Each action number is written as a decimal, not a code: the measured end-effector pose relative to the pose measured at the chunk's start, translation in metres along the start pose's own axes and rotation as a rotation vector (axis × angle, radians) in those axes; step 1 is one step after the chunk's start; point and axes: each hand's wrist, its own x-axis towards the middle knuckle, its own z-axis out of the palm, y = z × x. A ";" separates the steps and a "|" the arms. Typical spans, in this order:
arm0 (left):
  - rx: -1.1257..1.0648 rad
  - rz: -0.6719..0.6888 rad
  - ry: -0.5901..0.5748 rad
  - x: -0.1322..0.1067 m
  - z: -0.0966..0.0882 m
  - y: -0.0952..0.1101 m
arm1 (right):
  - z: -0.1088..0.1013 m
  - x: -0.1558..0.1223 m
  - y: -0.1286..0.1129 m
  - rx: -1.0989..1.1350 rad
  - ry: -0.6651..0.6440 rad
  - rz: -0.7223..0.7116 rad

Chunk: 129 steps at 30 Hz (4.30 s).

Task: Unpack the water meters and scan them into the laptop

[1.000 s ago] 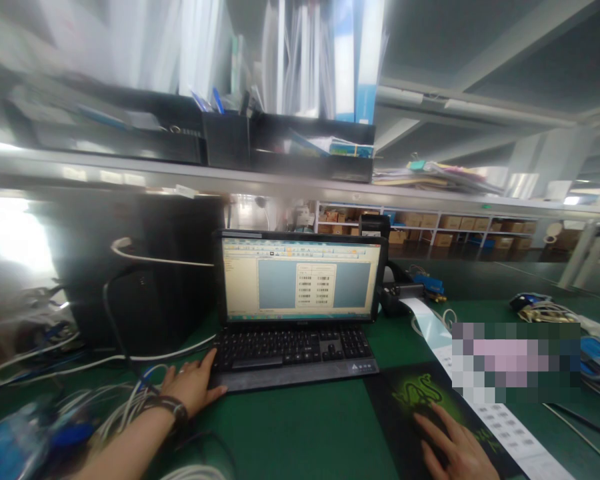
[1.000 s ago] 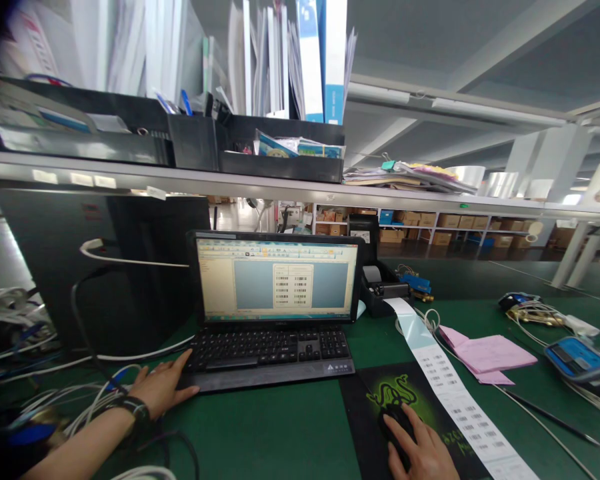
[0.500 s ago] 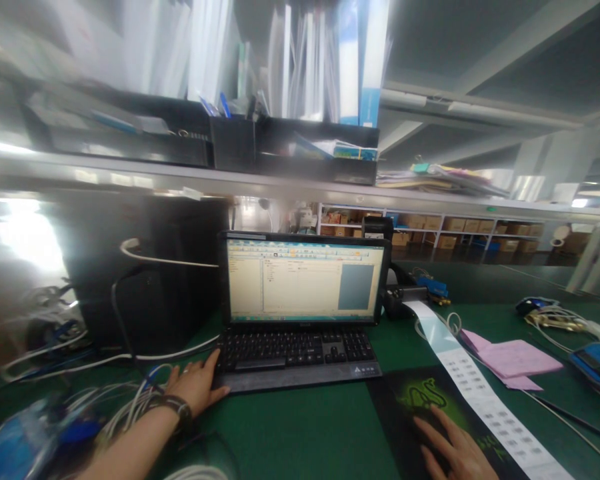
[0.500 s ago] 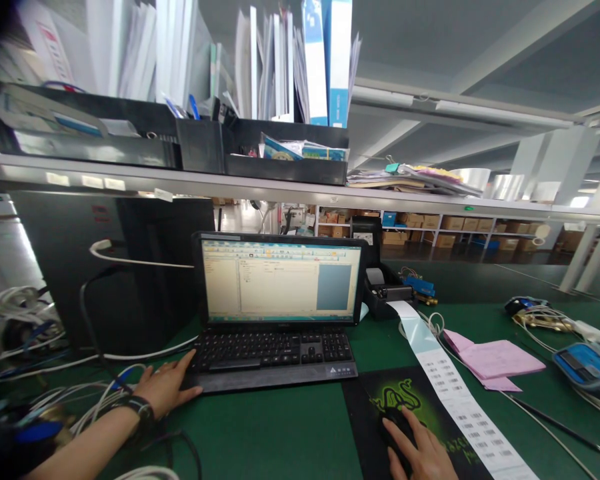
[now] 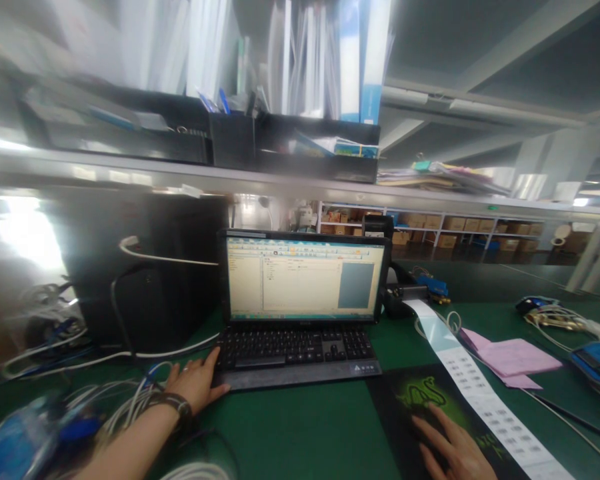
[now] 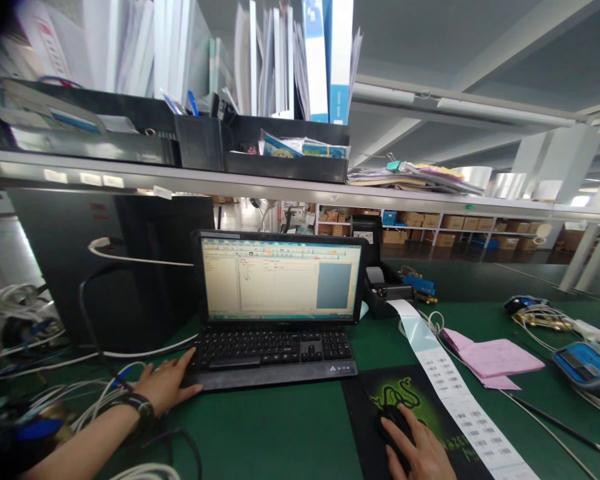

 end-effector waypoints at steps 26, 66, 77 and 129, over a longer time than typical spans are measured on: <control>-0.062 0.071 0.025 0.007 0.008 -0.007 | -0.003 0.151 -0.031 0.570 -0.002 0.454; -0.120 0.046 -0.036 -0.012 -0.019 0.008 | 0.071 0.255 -0.167 0.816 -0.384 0.015; -0.132 0.055 -0.036 -0.012 -0.020 0.008 | 0.087 0.289 -0.221 0.617 -0.489 -0.213; -0.199 0.037 0.041 0.011 0.014 -0.011 | -0.020 0.020 -0.004 0.023 -0.132 0.180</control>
